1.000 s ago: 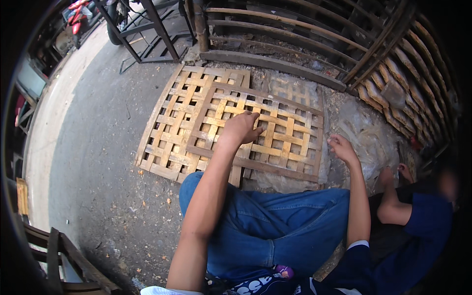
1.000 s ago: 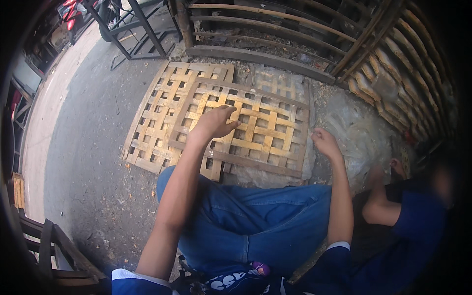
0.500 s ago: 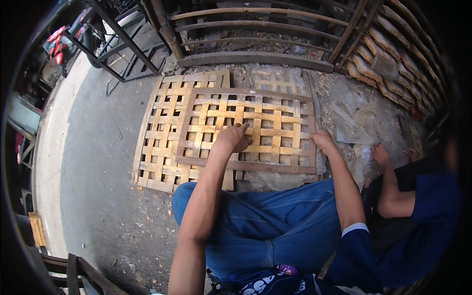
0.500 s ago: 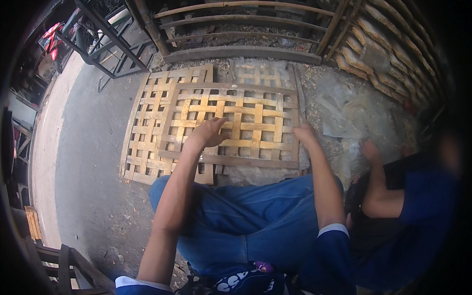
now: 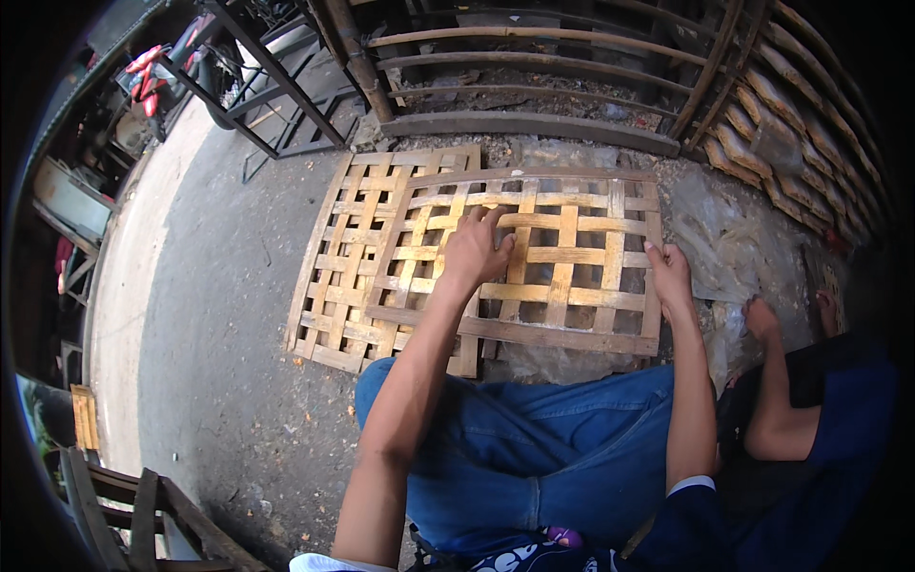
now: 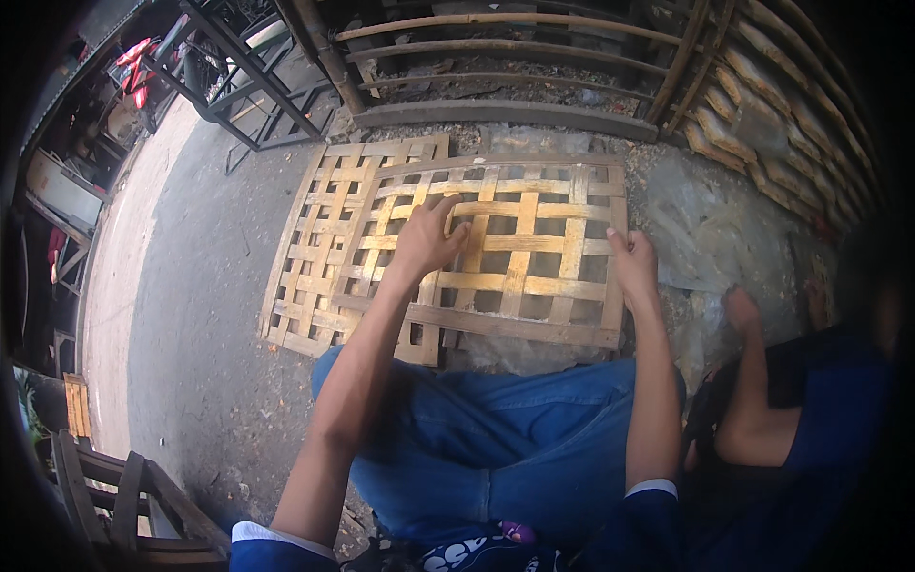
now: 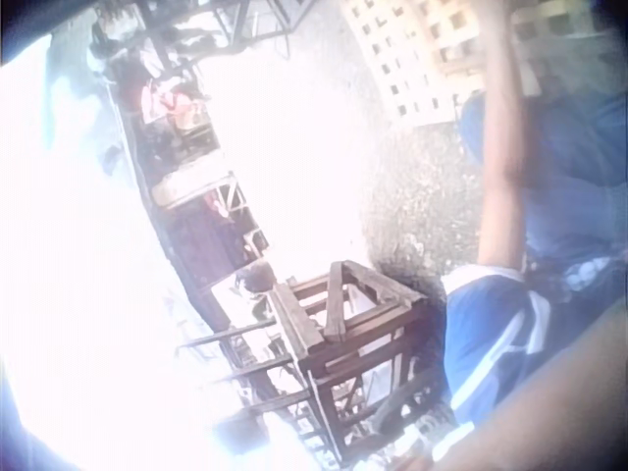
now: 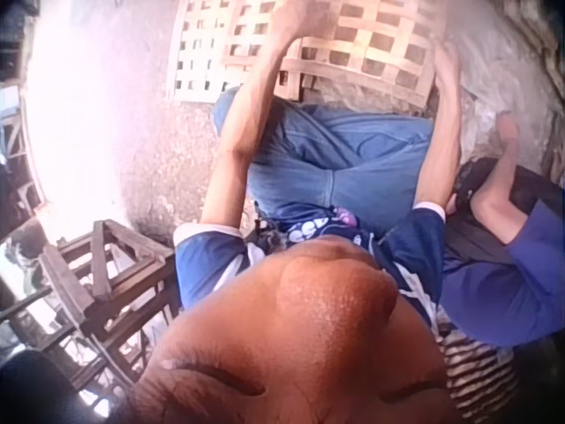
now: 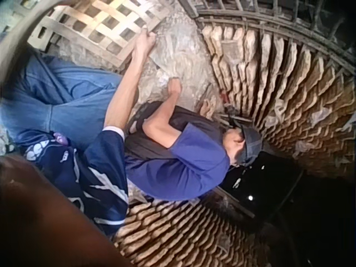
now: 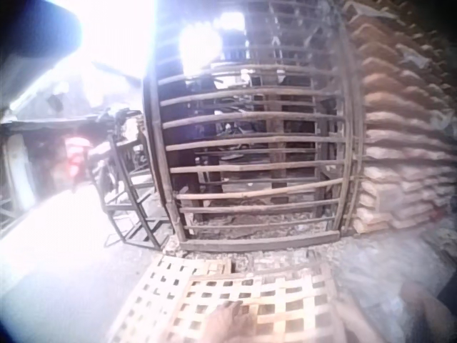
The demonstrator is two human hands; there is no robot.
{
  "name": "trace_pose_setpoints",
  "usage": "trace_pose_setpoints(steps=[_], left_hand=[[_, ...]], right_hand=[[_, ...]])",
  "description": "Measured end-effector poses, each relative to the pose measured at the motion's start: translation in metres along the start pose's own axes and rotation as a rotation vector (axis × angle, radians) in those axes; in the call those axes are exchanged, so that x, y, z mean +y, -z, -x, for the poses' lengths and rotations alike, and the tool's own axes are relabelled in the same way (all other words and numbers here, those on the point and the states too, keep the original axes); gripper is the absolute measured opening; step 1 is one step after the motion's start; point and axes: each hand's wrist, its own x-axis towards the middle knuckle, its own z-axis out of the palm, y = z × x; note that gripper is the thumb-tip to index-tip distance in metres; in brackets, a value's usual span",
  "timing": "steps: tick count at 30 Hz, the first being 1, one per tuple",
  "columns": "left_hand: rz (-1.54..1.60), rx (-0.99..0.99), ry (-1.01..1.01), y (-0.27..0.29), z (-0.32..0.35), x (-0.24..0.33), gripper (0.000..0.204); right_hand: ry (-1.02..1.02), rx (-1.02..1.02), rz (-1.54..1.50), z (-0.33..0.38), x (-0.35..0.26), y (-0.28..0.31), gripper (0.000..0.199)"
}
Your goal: The person sits on the ground and assembles a wooden lattice tray by placing a clear plastic sheet over the frame and pressing it down. They then lift the tray and place it on a stack of similar trays.
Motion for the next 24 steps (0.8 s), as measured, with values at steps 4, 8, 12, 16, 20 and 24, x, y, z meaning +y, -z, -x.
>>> trace_pose_setpoints(steps=[4,8,12,16,20,24], left_hand=[[0.08,0.173,-0.105,0.017,-0.046,-0.011,0.054],[-0.001,0.288,-0.172,-0.002,-0.091,-0.019,0.049],[-0.013,0.291,-0.177,-0.033,-0.103,-0.019,0.042],[0.144,0.424,-0.191,-0.06,-0.1,-0.036,0.026],[0.14,0.398,-0.238,-0.052,-0.107,-0.034,0.023],[0.147,0.41,-0.254,-0.051,-0.108,-0.035,0.021]], right_hand=[[0.195,-0.045,-0.105,0.016,-0.03,0.007,0.021],[0.283,-0.21,-0.263,0.032,-0.052,0.018,0.015],[0.322,-0.204,-0.261,0.027,-0.038,0.024,0.013],[0.306,-0.2,-0.261,0.027,-0.045,0.014,0.017],[0.339,-0.179,-0.266,0.026,-0.045,0.017,0.015],[0.294,-0.225,-0.345,0.026,-0.04,0.018,0.013]])
